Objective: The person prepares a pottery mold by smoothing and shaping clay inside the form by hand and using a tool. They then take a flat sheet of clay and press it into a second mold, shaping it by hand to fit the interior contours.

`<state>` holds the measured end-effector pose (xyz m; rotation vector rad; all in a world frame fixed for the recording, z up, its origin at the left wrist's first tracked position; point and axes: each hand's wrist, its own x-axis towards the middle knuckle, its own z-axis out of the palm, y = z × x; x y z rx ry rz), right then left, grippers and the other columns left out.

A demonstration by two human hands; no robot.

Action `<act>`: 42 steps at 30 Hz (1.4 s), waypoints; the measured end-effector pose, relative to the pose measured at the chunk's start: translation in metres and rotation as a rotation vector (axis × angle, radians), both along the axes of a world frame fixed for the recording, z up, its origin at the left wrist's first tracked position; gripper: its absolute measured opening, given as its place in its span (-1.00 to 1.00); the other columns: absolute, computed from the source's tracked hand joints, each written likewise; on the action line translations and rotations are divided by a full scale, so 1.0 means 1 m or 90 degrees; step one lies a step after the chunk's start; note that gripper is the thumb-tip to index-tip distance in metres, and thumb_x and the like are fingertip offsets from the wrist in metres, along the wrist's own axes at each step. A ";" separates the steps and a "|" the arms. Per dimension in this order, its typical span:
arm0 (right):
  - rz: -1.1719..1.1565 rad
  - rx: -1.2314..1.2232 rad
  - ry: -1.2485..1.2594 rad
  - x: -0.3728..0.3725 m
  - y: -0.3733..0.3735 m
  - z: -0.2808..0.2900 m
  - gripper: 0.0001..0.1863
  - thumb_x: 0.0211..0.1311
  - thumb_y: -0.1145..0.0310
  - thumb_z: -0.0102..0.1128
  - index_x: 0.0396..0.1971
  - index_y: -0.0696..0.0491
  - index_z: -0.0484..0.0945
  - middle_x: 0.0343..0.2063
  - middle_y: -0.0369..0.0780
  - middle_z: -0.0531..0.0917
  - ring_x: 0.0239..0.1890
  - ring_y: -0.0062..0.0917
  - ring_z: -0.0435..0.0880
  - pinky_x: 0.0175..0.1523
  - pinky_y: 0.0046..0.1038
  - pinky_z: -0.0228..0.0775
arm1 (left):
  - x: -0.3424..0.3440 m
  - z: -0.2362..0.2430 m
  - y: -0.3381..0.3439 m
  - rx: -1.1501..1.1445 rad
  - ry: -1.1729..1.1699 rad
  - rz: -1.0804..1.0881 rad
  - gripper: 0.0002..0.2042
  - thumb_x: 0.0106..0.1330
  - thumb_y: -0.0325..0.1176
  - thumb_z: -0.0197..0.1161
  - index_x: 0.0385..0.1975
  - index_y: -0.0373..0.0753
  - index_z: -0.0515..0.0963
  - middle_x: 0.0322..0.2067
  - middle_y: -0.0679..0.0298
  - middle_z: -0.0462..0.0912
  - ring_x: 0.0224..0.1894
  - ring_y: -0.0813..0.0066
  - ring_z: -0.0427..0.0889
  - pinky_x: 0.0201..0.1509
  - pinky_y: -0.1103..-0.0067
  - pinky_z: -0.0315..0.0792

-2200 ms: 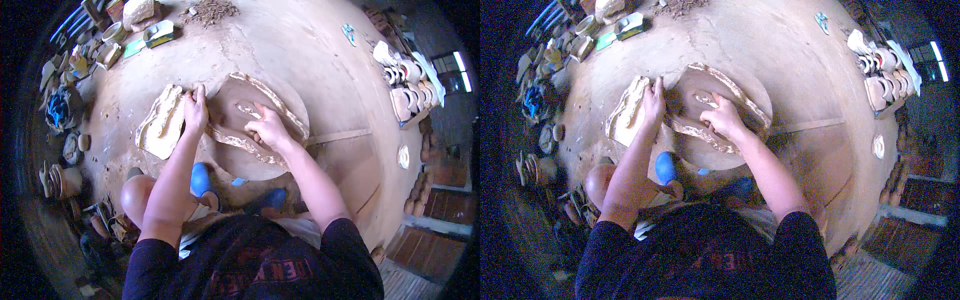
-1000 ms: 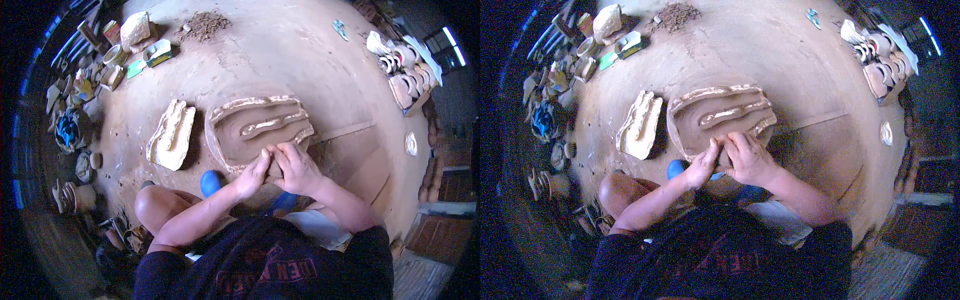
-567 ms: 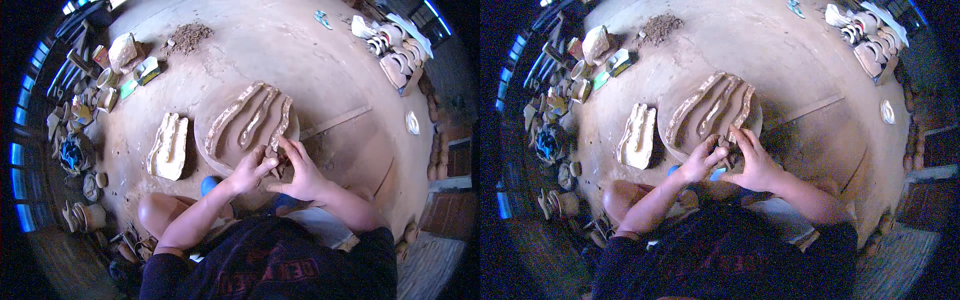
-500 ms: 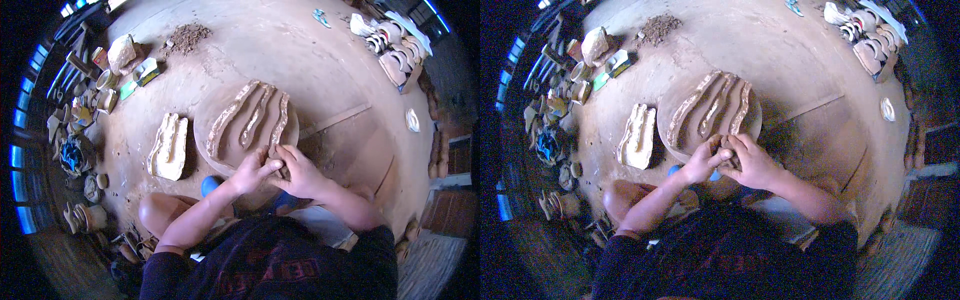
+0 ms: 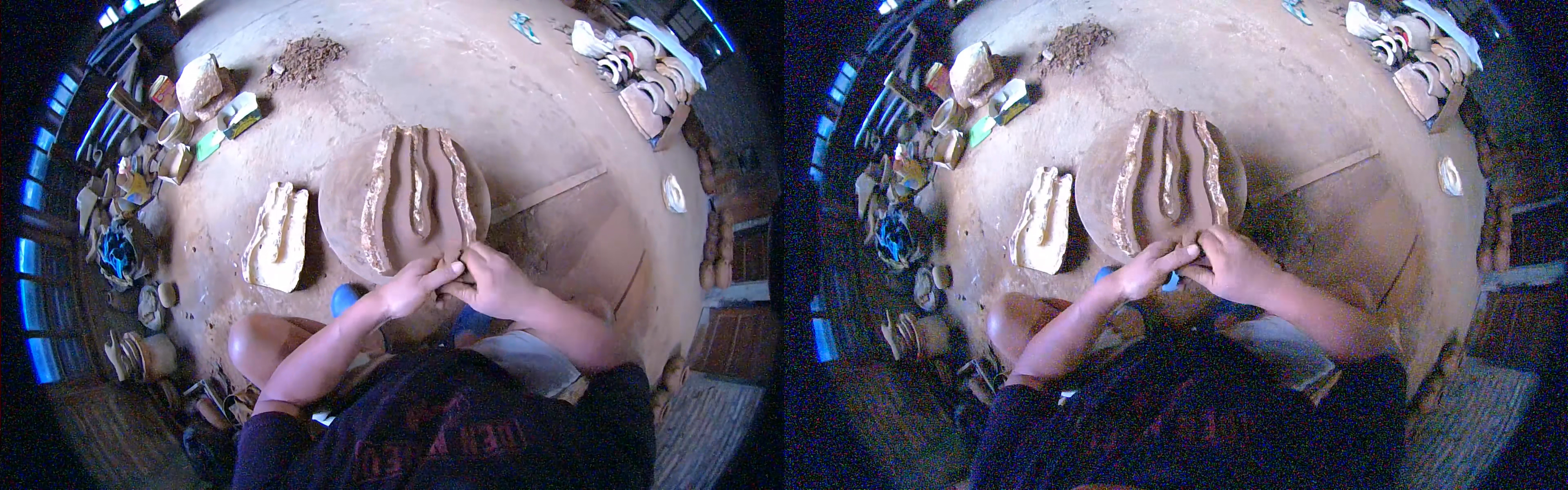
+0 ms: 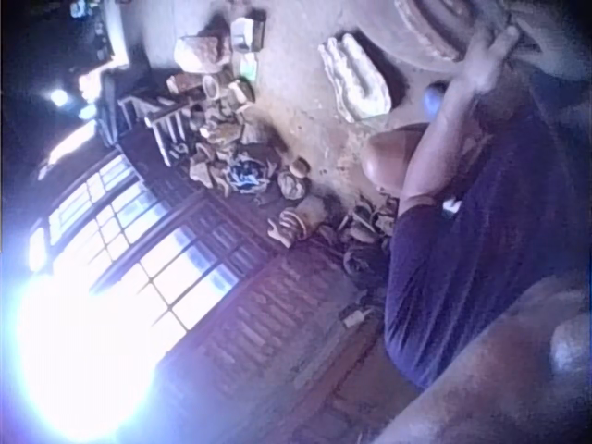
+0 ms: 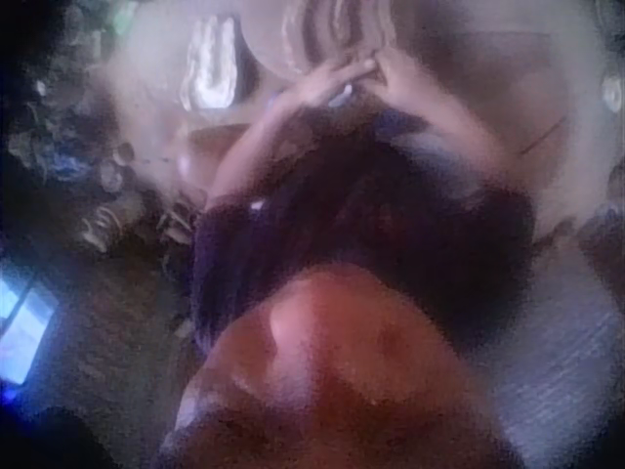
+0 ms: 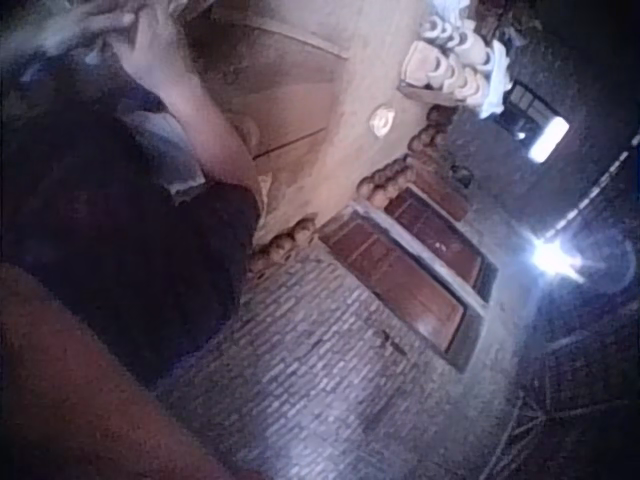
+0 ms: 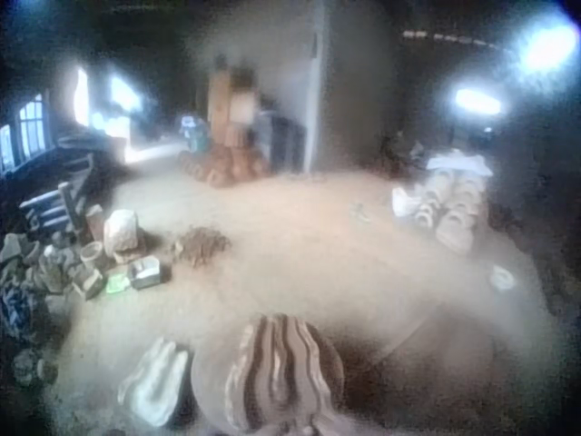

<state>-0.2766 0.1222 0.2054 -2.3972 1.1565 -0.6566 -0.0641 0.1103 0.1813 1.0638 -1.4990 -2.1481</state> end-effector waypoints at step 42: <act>-0.704 0.366 -0.051 -0.333 0.046 -0.092 -0.44 0.36 -0.12 0.31 -0.38 0.18 0.62 -0.54 -0.21 0.66 -0.50 -0.54 0.61 -0.37 -0.43 0.42 | 0.069 -0.187 -0.144 -0.396 -0.683 0.348 -0.22 0.55 0.23 -0.20 0.11 -0.55 0.53 -0.12 -0.35 0.68 0.00 -0.30 0.68 0.09 0.06 0.50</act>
